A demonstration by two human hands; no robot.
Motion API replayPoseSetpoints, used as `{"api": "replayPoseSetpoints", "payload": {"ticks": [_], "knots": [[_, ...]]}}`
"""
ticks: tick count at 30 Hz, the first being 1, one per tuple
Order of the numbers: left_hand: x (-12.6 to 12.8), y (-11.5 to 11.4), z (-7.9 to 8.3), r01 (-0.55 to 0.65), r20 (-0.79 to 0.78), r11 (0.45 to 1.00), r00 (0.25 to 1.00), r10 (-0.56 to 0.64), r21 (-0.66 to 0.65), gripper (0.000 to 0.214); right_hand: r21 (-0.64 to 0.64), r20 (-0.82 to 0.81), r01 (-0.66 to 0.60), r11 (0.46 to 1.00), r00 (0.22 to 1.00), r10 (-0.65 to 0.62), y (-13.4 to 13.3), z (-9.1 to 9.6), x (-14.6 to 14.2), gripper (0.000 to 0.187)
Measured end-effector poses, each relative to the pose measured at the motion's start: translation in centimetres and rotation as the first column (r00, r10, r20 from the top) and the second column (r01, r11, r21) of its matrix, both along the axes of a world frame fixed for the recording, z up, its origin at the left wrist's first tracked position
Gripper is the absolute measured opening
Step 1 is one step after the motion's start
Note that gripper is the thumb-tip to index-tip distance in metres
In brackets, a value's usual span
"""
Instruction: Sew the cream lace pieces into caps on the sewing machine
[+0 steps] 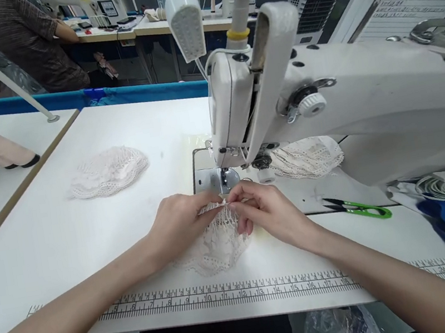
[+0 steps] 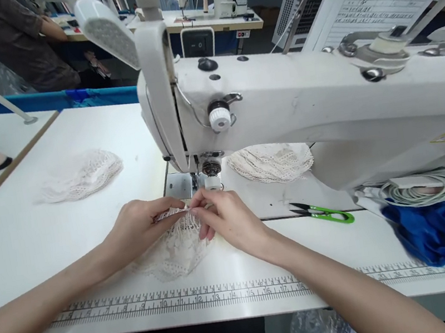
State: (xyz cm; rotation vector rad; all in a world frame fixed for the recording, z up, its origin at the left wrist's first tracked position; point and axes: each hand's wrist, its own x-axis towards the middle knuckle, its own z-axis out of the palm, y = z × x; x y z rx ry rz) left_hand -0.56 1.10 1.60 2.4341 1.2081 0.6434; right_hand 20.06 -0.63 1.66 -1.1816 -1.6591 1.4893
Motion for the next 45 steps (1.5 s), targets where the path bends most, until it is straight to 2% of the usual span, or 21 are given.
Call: {"api": "replayPoseSetpoints", "payload": {"ticks": [3,6,9,17,25,36,42,45], "knots": [[0.1,-0.4,-0.9,0.011,0.065,1.000,0.998,-0.012,0.012,0.017,0.157,0.085,0.023,0.987,0.996,-0.037,-0.3,-0.1,0.0,0.010],[-0.1,-0.7,-1.4,0.040,0.105,0.999,0.994,-0.043,0.037,0.018,0.339,0.182,0.031,0.940,0.978,-0.097,-0.5,-0.1,0.0,0.002],[-0.3,-0.8,-1.6,0.055,0.118,0.993,0.991,-0.067,0.102,0.016,0.431,0.213,0.019,0.902,0.969,-0.122,-0.7,-0.2,0.0,0.010],[-0.6,-0.8,-1.8,0.068,0.092,0.976,0.992,-0.089,0.207,0.016,0.440,0.232,-0.050,0.897,0.971,-0.060,-1.1,-0.4,-0.2,0.010],[-0.6,-0.9,-1.9,0.054,0.066,0.978,0.995,-0.069,0.204,0.018,0.491,0.208,-0.048,0.870,0.976,-0.064,-1.1,-0.5,-0.1,0.010],[-0.8,-0.9,-1.6,0.059,0.070,0.973,0.995,-0.077,0.224,0.017,0.477,0.238,-0.073,0.876,0.970,-0.049,-1.1,-0.5,-0.2,0.009],[-0.6,-0.9,-1.3,0.084,0.068,0.914,0.990,-0.120,0.398,0.012,0.534,0.236,-0.084,0.842,0.970,-0.053,-1.1,-0.7,-0.2,0.010],[-0.6,-0.8,-1.2,0.090,0.066,0.894,0.989,-0.132,0.438,0.011,0.578,0.197,-0.053,0.815,0.977,-0.076,-1.2,-0.8,-0.3,0.012]]}}
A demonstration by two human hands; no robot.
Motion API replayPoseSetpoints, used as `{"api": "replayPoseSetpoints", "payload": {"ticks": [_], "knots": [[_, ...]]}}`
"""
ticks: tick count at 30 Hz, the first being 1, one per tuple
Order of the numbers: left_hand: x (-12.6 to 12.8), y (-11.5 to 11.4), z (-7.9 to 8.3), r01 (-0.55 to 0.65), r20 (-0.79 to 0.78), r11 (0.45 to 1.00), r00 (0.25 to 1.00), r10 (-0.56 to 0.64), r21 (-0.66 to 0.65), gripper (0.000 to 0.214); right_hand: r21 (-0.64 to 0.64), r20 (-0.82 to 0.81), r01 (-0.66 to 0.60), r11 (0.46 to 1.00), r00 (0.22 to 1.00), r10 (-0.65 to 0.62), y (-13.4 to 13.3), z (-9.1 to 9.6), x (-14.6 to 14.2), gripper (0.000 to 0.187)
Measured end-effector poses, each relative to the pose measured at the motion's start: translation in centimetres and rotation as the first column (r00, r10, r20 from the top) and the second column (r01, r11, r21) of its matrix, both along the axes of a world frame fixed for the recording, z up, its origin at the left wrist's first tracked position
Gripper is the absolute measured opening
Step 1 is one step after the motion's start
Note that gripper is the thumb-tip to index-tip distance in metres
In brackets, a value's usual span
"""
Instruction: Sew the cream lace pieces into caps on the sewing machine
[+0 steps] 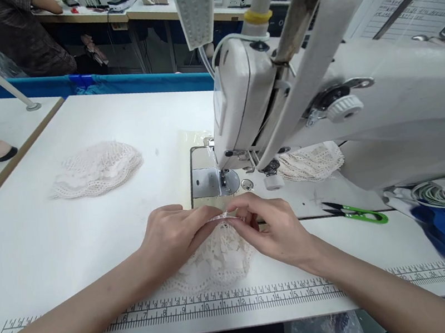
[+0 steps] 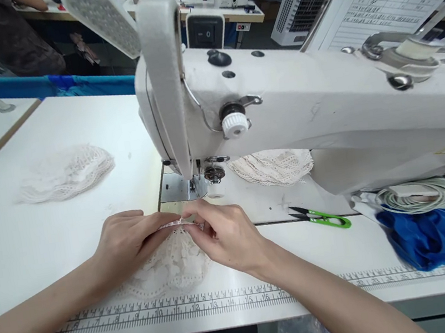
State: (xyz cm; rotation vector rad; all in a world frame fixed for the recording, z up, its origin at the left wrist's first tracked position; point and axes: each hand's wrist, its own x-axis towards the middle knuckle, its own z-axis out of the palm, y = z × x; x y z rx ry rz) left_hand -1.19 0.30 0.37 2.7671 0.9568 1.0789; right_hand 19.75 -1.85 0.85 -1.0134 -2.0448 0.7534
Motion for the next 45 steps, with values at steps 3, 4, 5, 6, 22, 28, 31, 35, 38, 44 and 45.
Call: {"api": "replayPoseSetpoints", "payload": {"ticks": [3,4,5,6,22,28,31,35,38,44,45], "knots": [[-0.08,0.04,0.00,-0.007,-0.005,0.999,1.000,0.008,0.034,0.012,0.035,-0.031,0.034,0.999,0.999,-0.033,-0.10,-0.09,-0.08,0.012],[-0.09,0.04,0.00,-0.008,-0.005,0.999,1.000,0.008,0.046,0.012,0.034,-0.033,0.038,0.999,0.999,-0.037,-0.12,-0.10,-0.09,0.011],[-0.10,0.03,-0.01,-0.007,-0.004,0.998,1.000,0.007,0.056,0.013,0.025,-0.031,0.037,0.999,0.999,-0.037,-0.14,-0.10,-0.11,0.011],[-0.10,0.01,-0.02,-0.006,-0.005,0.998,1.000,0.006,0.063,0.013,0.015,-0.029,0.034,0.999,0.999,-0.034,-0.15,-0.09,-0.11,0.010],[-0.10,0.05,-0.13,0.022,-0.023,0.996,1.000,-0.020,0.083,0.009,-0.052,-0.024,-0.036,0.998,0.999,0.035,-0.13,-0.07,0.10,0.011],[-0.16,0.03,0.05,0.038,-0.052,0.994,0.998,-0.033,0.101,0.007,-0.050,0.001,-0.046,0.998,0.999,0.046,-0.15,-0.18,0.08,0.013],[-0.18,0.07,0.17,0.046,-0.048,0.994,0.998,-0.041,0.103,0.006,-0.061,-0.007,-0.046,0.997,0.999,0.046,-0.18,-0.18,0.01,0.013],[-0.13,0.15,0.21,0.068,-0.050,0.993,0.997,-0.064,0.095,0.005,-0.053,-0.010,-0.071,0.996,0.997,0.070,-0.13,-0.19,-0.04,0.012],[-0.07,0.17,0.16,0.070,-0.053,0.990,0.997,-0.064,0.126,0.006,-0.035,-0.011,-0.093,0.995,0.996,0.093,-0.07,-0.23,-0.02,0.014],[-0.12,0.05,0.23,0.065,-0.075,0.989,0.996,-0.056,0.135,0.007,-0.026,-0.004,-0.094,0.995,0.996,0.094,0.00,-0.23,-0.01,0.017],[-0.12,0.03,0.27,0.064,-0.072,0.988,0.996,-0.054,0.142,0.007,-0.026,-0.006,-0.088,0.996,0.996,0.088,-0.01,-0.21,-0.02,0.016]]}}
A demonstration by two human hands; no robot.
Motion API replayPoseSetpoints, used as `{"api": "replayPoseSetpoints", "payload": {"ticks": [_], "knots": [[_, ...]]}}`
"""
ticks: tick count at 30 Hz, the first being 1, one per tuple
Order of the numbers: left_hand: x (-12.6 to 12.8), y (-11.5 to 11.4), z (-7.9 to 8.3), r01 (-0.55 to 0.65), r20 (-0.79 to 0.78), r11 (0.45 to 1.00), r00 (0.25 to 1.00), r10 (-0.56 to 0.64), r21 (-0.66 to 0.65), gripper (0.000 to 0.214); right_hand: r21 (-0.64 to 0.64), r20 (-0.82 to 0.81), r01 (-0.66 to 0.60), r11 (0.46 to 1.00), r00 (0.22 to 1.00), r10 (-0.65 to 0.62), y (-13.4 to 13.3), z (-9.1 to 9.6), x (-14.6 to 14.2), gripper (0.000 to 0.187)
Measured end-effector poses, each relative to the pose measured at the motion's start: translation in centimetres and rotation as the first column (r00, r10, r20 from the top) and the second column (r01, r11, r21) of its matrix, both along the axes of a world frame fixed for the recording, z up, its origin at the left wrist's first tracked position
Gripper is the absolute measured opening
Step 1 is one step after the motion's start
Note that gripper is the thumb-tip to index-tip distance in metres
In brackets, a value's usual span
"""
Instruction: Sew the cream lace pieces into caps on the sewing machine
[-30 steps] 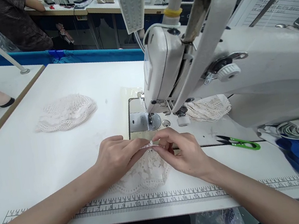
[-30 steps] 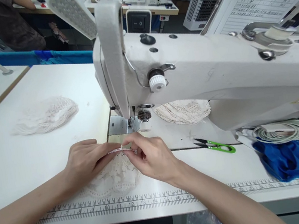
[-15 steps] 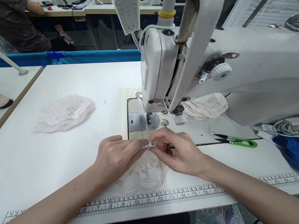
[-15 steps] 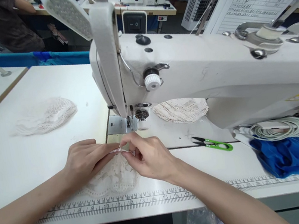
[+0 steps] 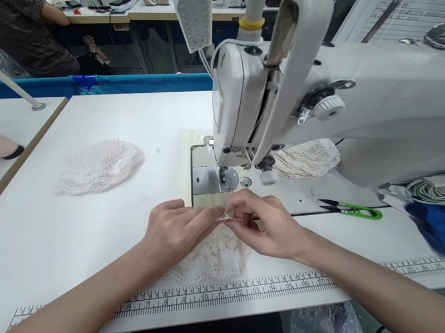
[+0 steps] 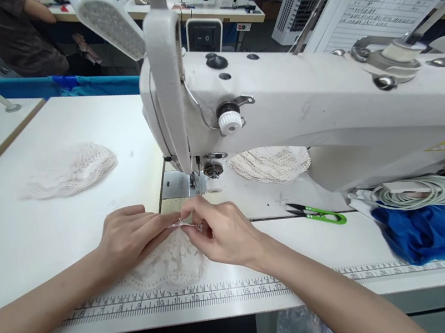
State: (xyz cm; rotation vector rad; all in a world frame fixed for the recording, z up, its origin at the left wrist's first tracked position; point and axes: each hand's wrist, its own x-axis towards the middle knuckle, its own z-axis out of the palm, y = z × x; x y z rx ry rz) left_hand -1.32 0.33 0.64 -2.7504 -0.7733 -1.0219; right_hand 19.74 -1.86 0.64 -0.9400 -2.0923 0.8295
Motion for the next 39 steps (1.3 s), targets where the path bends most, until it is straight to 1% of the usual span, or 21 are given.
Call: {"api": "replayPoseSetpoints", "payload": {"ticks": [5,13,16,18,20,21,23,25,27,29,31,33,36,39], "knots": [[0.1,0.0,0.2,-0.001,0.004,1.000,1.000,0.001,0.001,0.006,0.011,0.002,0.013,1.000,1.000,-0.014,-0.1,0.1,0.0,0.013],[-0.1,0.1,0.2,0.012,0.034,1.000,0.999,-0.013,0.028,0.014,0.048,0.051,-0.006,0.999,0.999,0.003,-0.1,0.0,0.1,0.011],[-0.1,0.2,0.1,0.019,0.047,0.999,0.999,-0.022,0.046,0.015,0.131,0.058,-0.007,0.991,0.998,0.000,0.0,-0.1,0.2,0.009],[-0.1,0.2,0.1,0.024,0.049,0.998,0.998,-0.027,0.057,0.016,0.238,0.078,0.018,0.971,0.996,-0.037,0.1,-0.2,0.3,0.009],[-0.1,0.2,0.1,0.041,0.039,0.997,0.998,-0.043,0.063,0.018,0.382,0.082,0.054,0.923,0.992,-0.092,0.2,-0.3,0.5,0.008],[-0.1,0.2,0.0,0.051,0.033,0.997,0.998,-0.053,0.061,0.019,0.460,0.084,0.062,0.886,0.990,-0.113,0.2,-0.3,0.6,0.006],[-0.1,0.1,-0.2,0.062,0.032,0.998,0.997,-0.063,0.032,0.018,0.621,0.114,0.039,0.783,0.984,-0.139,0.3,-0.1,0.9,0.005],[-0.1,-0.1,-0.3,0.048,0.053,0.999,0.997,-0.046,-0.025,0.013,0.747,0.181,-0.042,0.664,0.973,-0.143,0.3,0.2,1.2,0.009],[0.0,-0.2,-0.4,0.042,0.076,0.997,0.996,-0.037,-0.064,0.014,0.821,0.236,-0.124,0.558,0.963,-0.133,0.4,0.6,1.3,0.014],[0.0,-0.3,-0.4,0.060,0.074,0.997,0.996,-0.056,-0.047,0.022,0.858,0.257,-0.166,0.486,0.958,-0.128,0.3,0.9,1.3,0.015],[0.0,-0.2,-0.4,0.088,0.055,0.996,0.995,-0.087,-0.005,0.028,0.877,0.264,-0.179,0.445,0.955,-0.135,0.2,1.2,1.2,0.014],[0.0,-0.2,-0.3,0.097,0.046,0.995,0.994,-0.098,0.009,0.023,0.886,0.268,-0.187,0.423,0.953,-0.139,0.0,1.4,1.0,0.014],[0.1,-0.4,-0.3,0.080,0.057,0.997,0.995,-0.079,-0.003,0.013,0.892,0.288,-0.211,0.401,0.947,-0.145,-0.3,1.6,0.8,0.014],[0.1,-0.8,0.0,0.066,0.057,0.998,0.996,-0.065,-0.015,0.012,0.894,0.304,-0.229,0.386,0.941,-0.146,-0.6,1.9,1.1,0.012]]}}
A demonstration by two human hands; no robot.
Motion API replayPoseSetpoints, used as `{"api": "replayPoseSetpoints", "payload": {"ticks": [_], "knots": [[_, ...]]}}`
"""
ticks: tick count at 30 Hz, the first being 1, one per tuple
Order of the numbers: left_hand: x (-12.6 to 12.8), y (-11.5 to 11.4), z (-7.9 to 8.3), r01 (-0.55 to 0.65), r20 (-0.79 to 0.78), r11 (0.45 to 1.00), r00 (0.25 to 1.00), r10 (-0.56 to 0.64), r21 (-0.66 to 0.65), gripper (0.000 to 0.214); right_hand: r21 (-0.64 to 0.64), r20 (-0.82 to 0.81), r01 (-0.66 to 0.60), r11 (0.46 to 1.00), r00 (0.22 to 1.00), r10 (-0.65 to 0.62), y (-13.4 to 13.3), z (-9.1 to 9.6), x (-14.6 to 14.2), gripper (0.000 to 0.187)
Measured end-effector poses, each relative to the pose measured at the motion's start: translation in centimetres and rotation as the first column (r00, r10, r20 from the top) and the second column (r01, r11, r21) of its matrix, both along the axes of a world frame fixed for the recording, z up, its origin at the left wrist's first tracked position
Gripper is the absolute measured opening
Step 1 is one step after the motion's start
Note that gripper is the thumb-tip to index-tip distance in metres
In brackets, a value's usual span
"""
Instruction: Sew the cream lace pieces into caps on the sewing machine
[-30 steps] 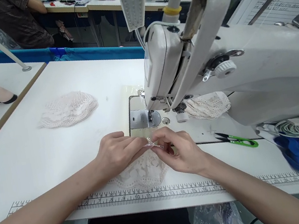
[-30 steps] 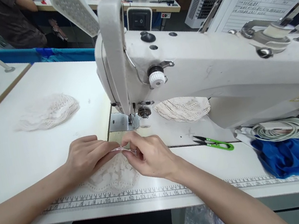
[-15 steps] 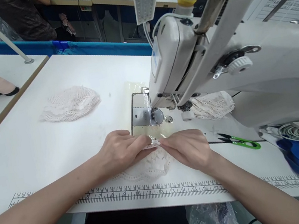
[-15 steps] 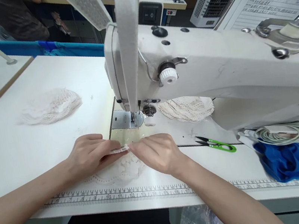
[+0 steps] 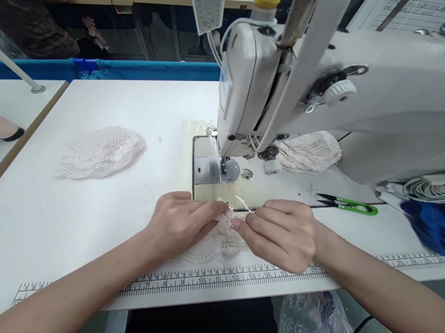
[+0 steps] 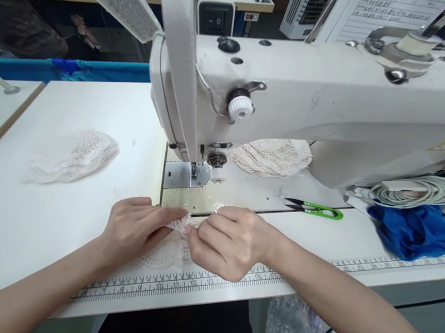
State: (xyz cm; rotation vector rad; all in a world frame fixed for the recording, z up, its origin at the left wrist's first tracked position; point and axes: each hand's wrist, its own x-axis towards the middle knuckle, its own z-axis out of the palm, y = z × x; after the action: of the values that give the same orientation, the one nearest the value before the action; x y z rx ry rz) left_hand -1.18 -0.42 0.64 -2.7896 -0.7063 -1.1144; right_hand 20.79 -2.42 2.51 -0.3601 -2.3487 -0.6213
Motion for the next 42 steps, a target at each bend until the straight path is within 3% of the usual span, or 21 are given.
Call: {"api": "replayPoseSetpoints", "payload": {"ticks": [2,4,5,7,8,9,10,12,14,16,19,23,27,31,33,35,37,42], "knots": [[0.1,-0.3,0.5,-0.004,0.005,0.994,1.000,0.004,-0.105,0.011,-0.053,-0.016,-0.007,0.999,1.000,0.006,-0.1,0.2,0.3,0.012],[0.3,-0.6,1.2,-0.006,-0.038,0.935,0.999,-0.008,-0.356,0.011,-0.279,-0.061,0.007,0.960,0.998,-0.025,-0.2,0.3,0.6,0.011],[0.4,-0.7,1.5,-0.018,-0.083,0.869,0.996,-0.026,-0.495,0.013,-0.447,-0.091,0.009,0.894,0.994,-0.056,-0.2,0.3,0.7,0.010],[0.7,-0.6,1.9,-0.086,-0.189,0.749,0.980,-0.054,-0.657,0.019,-0.749,-0.120,0.007,0.662,0.982,-0.145,0.1,0.1,0.6,0.010],[0.8,-0.4,1.8,-0.133,-0.243,0.740,0.969,-0.042,-0.659,0.022,-0.838,-0.112,0.007,0.545,0.976,-0.186,0.3,-0.2,0.5,0.010],[0.9,-0.3,1.7,-0.185,-0.291,0.765,0.957,-0.004,-0.617,0.024,-0.889,-0.097,0.016,0.458,0.970,-0.223,0.6,-0.5,0.4,0.010],[1.0,-0.1,1.4,-0.237,-0.330,0.805,0.943,0.054,-0.544,0.024,-0.914,-0.080,0.035,0.405,0.961,-0.264,0.9,-0.8,0.2,0.010],[1.1,0.2,0.8,-0.327,-0.376,0.870,0.909,0.183,-0.368,0.016,-0.926,-0.054,0.080,0.369,0.939,-0.339,1.6,-1.5,-0.1,0.010],[1.0,0.3,0.3,-0.386,-0.378,0.889,0.883,0.279,-0.245,0.012,-0.923,-0.041,0.120,0.366,0.914,-0.403,2.2,-2.0,-0.3,0.013],[1.0,0.3,0.1,-0.385,-0.350,0.909,0.883,0.314,-0.157,0.031,-0.915,-0.003,0.179,0.361,0.893,-0.450,2.6,-2.3,-0.4,0.018],[1.0,0.3,0.2,-0.293,-0.292,0.955,0.911,0.291,0.035,0.029,-0.892,0.059,0.268,0.364,0.868,-0.493,2.9,-2.4,-0.6,0.022],[1.0,-0.1,-0.1,-0.166,-0.282,0.958,0.932,0.230,0.232,0.015,-0.856,0.058,0.304,0.418,0.861,-0.505,3.1,-2.5,-0.8,0.020],[0.8,-0.7,-0.4,-0.163,-0.377,0.975,0.903,0.208,0.148,0.025,-0.794,0.113,0.397,0.461,0.840,-0.531,3.6,-2.8,0.1,0.023],[0.6,-0.4,-0.5,-0.175,-0.394,0.983,0.900,0.186,0.062,0.035,-0.518,0.152,0.623,0.586,0.742,-0.653,3.4,-2.3,1.6,0.033],[0.6,0.2,-0.5,-0.169,-0.382,0.985,0.908,0.172,0.041,0.034,-0.413,0.140,0.621,0.667,0.766,-0.627,2.8,-2.0,1.7,0.030],[0.7,0.7,-0.6,-0.161,-0.369,0.987,0.915,0.160,0.028,0.033,-0.394,0.177,0.562,0.727,0.823,-0.540,2.2,-1.8,1.4,0.025],[0.8,1.0,-0.6,-0.155,-0.364,0.988,0.919,0.152,0.023,0.034,-0.381,0.245,0.560,0.736,0.828,-0.504,1.7,-1.9,0.8,0.028],[0.9,0.6,-0.5,-0.198,-0.390,0.979,0.899,0.202,0.050,0.040,-0.316,0.294,0.622,0.717,0.782,-0.549,1.6,-2.5,0.4,0.031]]}}
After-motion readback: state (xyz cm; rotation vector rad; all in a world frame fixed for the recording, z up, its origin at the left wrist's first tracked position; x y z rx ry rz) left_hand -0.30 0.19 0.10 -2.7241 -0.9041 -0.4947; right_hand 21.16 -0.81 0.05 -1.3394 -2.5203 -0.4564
